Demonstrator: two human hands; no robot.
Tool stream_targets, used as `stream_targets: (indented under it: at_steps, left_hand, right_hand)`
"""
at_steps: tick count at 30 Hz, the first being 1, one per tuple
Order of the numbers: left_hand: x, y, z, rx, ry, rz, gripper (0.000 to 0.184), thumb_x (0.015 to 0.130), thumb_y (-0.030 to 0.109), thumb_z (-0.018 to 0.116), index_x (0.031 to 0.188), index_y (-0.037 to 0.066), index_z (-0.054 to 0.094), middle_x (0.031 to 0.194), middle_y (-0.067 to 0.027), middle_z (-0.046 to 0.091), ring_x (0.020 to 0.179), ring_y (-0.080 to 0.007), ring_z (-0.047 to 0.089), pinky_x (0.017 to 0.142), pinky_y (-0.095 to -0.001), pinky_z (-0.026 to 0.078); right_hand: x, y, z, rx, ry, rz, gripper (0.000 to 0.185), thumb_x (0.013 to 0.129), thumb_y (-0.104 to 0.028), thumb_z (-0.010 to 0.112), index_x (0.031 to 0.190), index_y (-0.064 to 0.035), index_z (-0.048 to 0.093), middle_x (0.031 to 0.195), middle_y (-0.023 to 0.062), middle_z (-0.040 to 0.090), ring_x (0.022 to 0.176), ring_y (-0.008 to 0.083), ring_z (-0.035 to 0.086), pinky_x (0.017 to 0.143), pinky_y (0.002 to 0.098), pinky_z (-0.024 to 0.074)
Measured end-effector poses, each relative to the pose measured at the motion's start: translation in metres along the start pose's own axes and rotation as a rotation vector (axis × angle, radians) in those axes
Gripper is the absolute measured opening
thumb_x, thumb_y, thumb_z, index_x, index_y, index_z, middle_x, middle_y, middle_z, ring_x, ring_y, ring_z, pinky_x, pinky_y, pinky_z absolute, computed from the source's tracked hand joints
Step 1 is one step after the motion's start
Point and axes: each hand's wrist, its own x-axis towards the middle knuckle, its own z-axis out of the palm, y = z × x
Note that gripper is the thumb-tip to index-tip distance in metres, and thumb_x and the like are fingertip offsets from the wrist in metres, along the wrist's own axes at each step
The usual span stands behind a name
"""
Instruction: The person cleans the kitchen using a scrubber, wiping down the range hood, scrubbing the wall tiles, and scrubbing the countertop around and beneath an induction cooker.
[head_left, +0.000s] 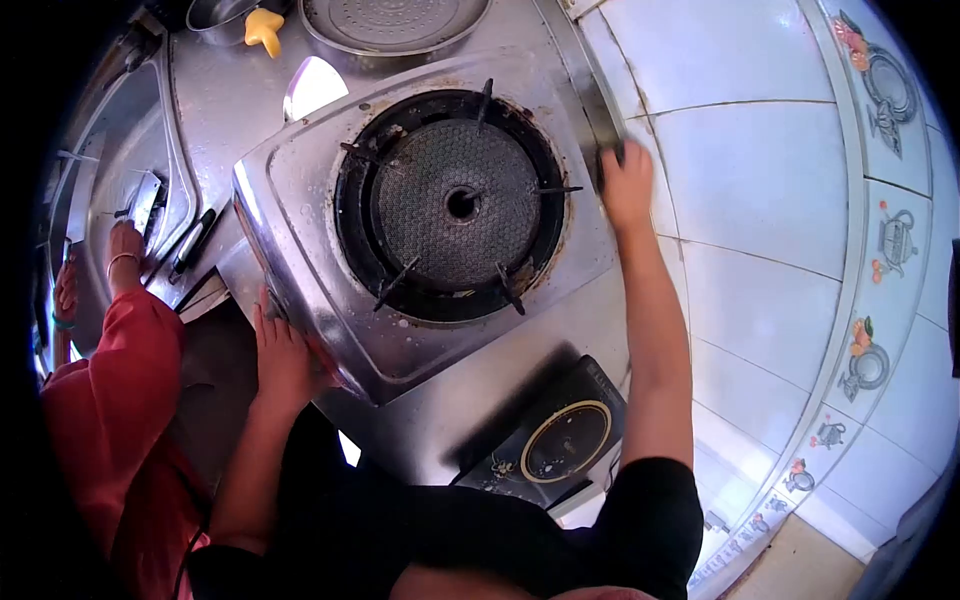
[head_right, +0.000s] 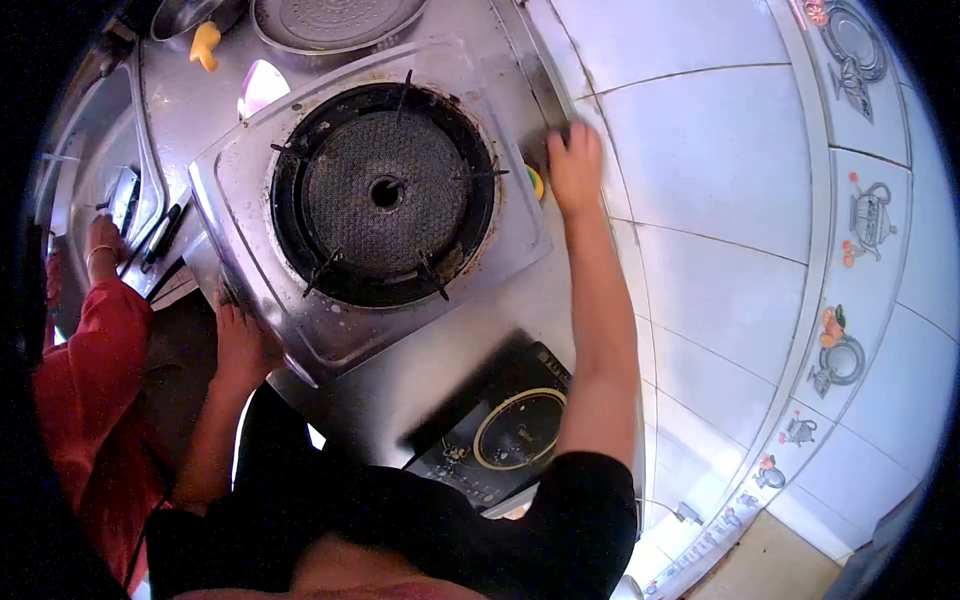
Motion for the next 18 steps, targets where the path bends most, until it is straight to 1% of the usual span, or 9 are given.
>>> stream_targets:
  at_steps: [2,4,6,7,9,10,11,15,18]
  left_hand:
    - [-0.004,0.001,0.001,0.026,0.089,0.026,0.103,0.039,0.044,0.083,0.117,-0.013,0.045,0.120,-0.0289,0.044,0.133,-0.0479,0.017,0.111,-0.0559,0.009]
    - [-0.002,0.004,-0.008,0.012,-0.031,-0.041,0.099,0.047,0.041,0.082,0.123,-0.009,0.043,0.130,-0.0298,0.035,0.132,-0.0474,0.019,0.111,-0.0553,0.008]
    - [-0.002,0.003,-0.005,0.066,-0.053,-0.045,0.102,0.050,0.042,0.081,0.130,-0.007,0.039,0.140,-0.0297,0.024,0.135,-0.0457,0.010,0.111,-0.0549,0.007]
    - [-0.001,0.004,-0.008,0.046,0.000,-0.027,0.104,0.047,0.046,0.080,0.127,-0.009,0.041,0.135,-0.0304,0.029,0.135,-0.0457,0.010,0.111,-0.0542,0.007]
    - [-0.002,0.010,-0.014,-0.004,0.102,-0.001,0.110,0.041,0.053,0.079,0.121,-0.014,0.044,0.126,-0.0317,0.041,0.136,-0.0458,0.011,0.112,-0.0529,0.008]
    - [-0.003,0.010,-0.013,0.000,0.072,-0.014,0.110,0.041,0.053,0.079,0.121,-0.014,0.044,0.127,-0.0316,0.040,0.136,-0.0457,0.011,0.112,-0.0530,0.008]
    - [-0.003,0.008,-0.011,0.008,0.043,-0.026,0.110,0.041,0.053,0.079,0.121,-0.014,0.043,0.128,-0.0315,0.039,0.136,-0.0456,0.011,0.111,-0.0532,0.008]
    - [0.001,0.007,-0.015,-0.015,-0.100,-0.074,0.119,0.042,0.050,0.082,0.137,-0.001,0.032,0.145,-0.0275,0.018,0.136,-0.0474,0.002,0.111,-0.0563,0.004]
    - [0.000,0.004,-0.003,-0.016,0.035,-0.023,0.120,0.042,0.053,0.080,0.137,-0.001,0.032,0.145,-0.0275,0.018,0.136,-0.0471,0.003,0.111,-0.0563,0.005]
  right_hand:
    - [0.036,0.003,0.024,0.017,0.018,-0.024,0.021,0.082,-0.015,0.055,0.100,-0.0044,0.058,0.114,0.0202,0.050,0.110,0.0364,0.045,0.093,0.0430,0.0386]
    - [0.048,0.007,0.040,0.176,0.055,0.069,0.021,0.083,-0.016,0.054,0.100,-0.0031,0.057,0.116,0.0197,0.050,0.111,0.0365,0.044,0.094,0.0430,0.0382]
    - [-0.011,0.004,0.001,0.225,-0.009,0.127,0.032,0.084,-0.021,0.055,0.110,-0.0010,0.053,0.119,0.0192,0.049,0.113,0.0367,0.043,0.095,0.0419,0.0370]
    - [-0.057,0.018,-0.003,0.320,-0.145,0.362,0.043,0.085,-0.025,0.055,0.120,0.0008,0.048,0.124,0.0200,0.047,0.117,0.0364,0.041,0.098,0.0407,0.0351]
    - [-0.172,0.047,-0.031,0.207,-0.335,0.375,0.045,0.085,-0.024,0.056,0.123,0.0002,0.047,0.126,0.0209,0.045,0.118,0.0359,0.042,0.101,0.0397,0.0333]
    - [-0.201,0.035,-0.065,0.239,-0.375,0.631,0.045,0.085,-0.023,0.056,0.123,0.0004,0.046,0.125,0.0210,0.046,0.117,0.0355,0.043,0.100,0.0399,0.0338]
    - [-0.230,0.036,-0.086,0.249,-0.445,0.673,0.045,0.085,-0.022,0.056,0.121,0.0019,0.046,0.124,0.0217,0.046,0.115,0.0362,0.043,0.099,0.0406,0.0346]
    - [-0.226,0.043,-0.077,0.243,-0.417,0.598,0.046,0.084,-0.023,0.058,0.119,0.0032,0.045,0.121,0.0228,0.046,0.114,0.0372,0.043,0.098,0.0403,0.0340]
    - [-0.129,0.023,-0.043,0.253,-0.269,0.437,0.043,0.083,-0.019,0.058,0.117,0.0048,0.045,0.120,0.0242,0.046,0.113,0.0395,0.042,0.098,0.0422,0.0350]
